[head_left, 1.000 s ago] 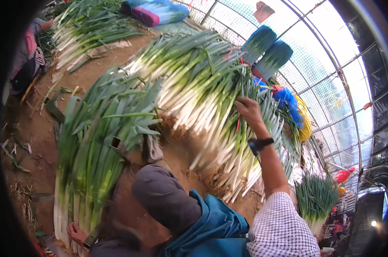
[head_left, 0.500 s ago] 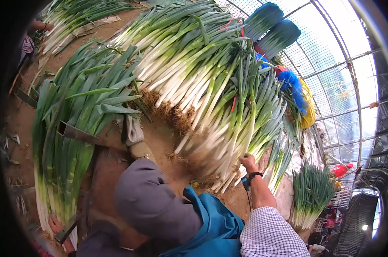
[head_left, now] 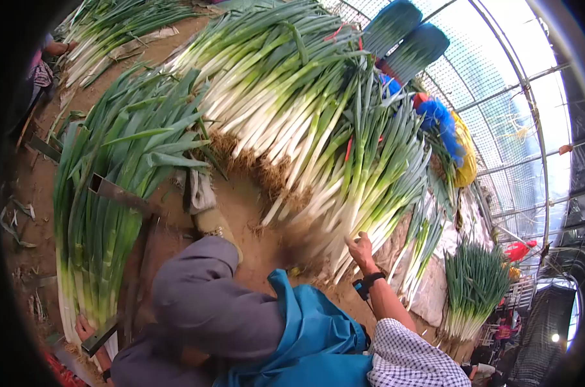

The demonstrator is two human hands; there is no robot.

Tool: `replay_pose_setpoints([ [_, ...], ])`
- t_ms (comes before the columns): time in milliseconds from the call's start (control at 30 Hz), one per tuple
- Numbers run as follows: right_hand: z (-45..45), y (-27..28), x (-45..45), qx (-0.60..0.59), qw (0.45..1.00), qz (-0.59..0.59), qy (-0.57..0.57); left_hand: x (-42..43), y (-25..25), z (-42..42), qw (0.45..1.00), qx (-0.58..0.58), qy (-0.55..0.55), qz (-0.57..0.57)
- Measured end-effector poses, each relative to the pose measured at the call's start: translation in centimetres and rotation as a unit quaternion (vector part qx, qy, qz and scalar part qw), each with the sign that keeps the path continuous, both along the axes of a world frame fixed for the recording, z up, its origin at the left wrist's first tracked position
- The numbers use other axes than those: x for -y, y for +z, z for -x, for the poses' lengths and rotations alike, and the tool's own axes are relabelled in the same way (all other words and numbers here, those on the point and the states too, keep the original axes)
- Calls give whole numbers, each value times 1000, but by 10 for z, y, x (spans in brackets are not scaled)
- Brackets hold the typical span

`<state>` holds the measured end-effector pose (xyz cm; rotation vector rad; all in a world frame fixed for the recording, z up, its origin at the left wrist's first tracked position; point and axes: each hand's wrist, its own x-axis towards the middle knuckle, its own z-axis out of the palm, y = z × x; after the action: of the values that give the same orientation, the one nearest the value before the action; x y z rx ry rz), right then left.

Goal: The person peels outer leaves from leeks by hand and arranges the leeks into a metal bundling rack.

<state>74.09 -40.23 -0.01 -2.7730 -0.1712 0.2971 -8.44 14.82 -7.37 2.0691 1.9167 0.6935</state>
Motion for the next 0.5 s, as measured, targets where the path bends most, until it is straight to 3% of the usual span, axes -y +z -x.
replay_pose_setpoints([
  [133,-27,-53,-12,-6,999,-23,39,2,-2,4,1000,5,-12,-28],
  [267,-23,-64,-14,-48,995,-86,-27,5,2,5,1000,7,10,-23],
  [300,-16,-42,-19,-144,965,-218,-31,6,0,5,1000,10,14,-22],
  [367,6,13,-28,-323,828,-458,-35,7,-3,2,999,16,19,-21],
  [467,27,39,-66,-390,667,-624,-116,6,-4,-2,999,17,22,-22],
  [500,26,32,-77,-407,628,-656,-97,5,-5,-3,999,19,23,-24],
])
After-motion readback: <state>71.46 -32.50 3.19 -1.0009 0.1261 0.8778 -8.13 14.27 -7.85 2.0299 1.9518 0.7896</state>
